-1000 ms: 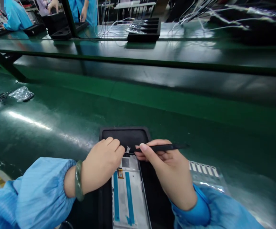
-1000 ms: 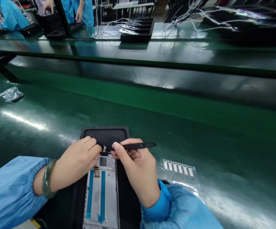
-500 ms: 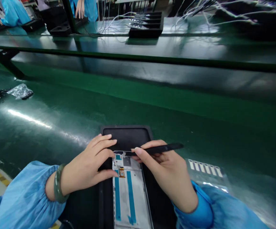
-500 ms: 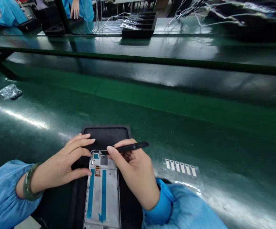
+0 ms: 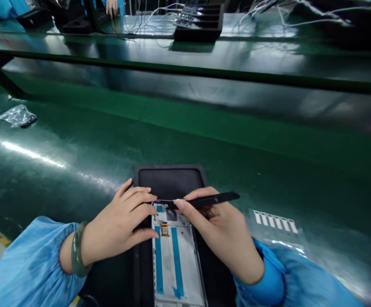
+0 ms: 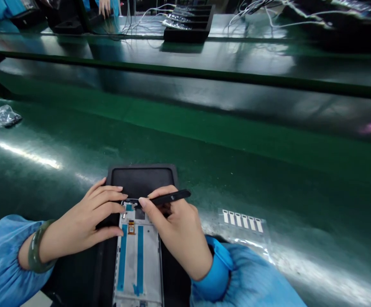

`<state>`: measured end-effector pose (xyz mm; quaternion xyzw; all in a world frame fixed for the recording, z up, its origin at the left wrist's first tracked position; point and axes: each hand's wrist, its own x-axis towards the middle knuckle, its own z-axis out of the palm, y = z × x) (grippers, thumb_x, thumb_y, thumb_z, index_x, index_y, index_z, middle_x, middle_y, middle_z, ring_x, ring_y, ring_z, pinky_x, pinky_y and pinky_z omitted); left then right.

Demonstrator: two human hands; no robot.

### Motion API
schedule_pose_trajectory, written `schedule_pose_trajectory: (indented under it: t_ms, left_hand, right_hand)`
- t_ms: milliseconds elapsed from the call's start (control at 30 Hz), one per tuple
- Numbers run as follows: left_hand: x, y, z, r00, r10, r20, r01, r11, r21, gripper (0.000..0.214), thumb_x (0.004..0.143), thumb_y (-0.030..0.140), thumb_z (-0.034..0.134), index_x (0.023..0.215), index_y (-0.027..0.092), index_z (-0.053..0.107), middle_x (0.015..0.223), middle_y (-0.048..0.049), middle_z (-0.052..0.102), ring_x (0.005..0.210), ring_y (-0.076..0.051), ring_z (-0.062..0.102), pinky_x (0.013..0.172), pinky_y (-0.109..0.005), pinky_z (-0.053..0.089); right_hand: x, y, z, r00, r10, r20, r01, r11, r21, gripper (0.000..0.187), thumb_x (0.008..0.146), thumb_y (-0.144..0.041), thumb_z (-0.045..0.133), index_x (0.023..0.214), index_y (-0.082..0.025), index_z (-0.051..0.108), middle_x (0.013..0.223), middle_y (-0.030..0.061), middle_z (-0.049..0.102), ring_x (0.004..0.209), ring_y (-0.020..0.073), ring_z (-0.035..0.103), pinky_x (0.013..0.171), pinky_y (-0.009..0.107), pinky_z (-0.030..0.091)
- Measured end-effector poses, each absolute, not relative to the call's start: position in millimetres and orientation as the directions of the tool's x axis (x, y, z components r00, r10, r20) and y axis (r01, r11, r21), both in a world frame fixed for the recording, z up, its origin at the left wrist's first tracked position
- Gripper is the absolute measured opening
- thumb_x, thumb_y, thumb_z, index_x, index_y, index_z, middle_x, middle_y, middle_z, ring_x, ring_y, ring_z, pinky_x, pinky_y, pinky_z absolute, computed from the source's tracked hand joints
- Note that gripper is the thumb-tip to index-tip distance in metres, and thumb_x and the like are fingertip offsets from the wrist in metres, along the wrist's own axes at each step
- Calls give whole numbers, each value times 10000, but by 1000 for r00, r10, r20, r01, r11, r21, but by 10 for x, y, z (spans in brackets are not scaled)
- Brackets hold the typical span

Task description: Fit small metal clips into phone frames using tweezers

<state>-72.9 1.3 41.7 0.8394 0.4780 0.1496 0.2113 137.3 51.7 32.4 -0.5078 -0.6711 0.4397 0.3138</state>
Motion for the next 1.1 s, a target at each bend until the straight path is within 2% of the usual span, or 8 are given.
schedule_pose_trajectory:
  t_ms: [667, 1100]
  left_hand:
    - [-723, 5, 422, 519, 853, 58, 741, -483, 467, 230, 907, 320, 510, 1106, 208, 542, 1216, -79, 546, 1256, -235, 401, 1090, -554, 232]
    - [-621, 2, 434, 534, 839, 103, 789, -538, 296, 267, 888, 207, 506, 1152, 218, 545, 1152, -94, 559, 1199, -271, 464, 1028, -590, 322]
  right_hand:
    - [1356, 515, 337, -312, 949, 54, 436, 193, -879, 140, 853, -345, 597, 821, -209, 582, 738, -9, 632, 621, 148, 646, 561, 263, 504]
    - [1346, 512, 334, -337, 935, 111, 513, 281, -811, 126, 863, -345, 567, 823, -226, 576, 749, 1, 646, 639, 166, 643, 583, 271, 509]
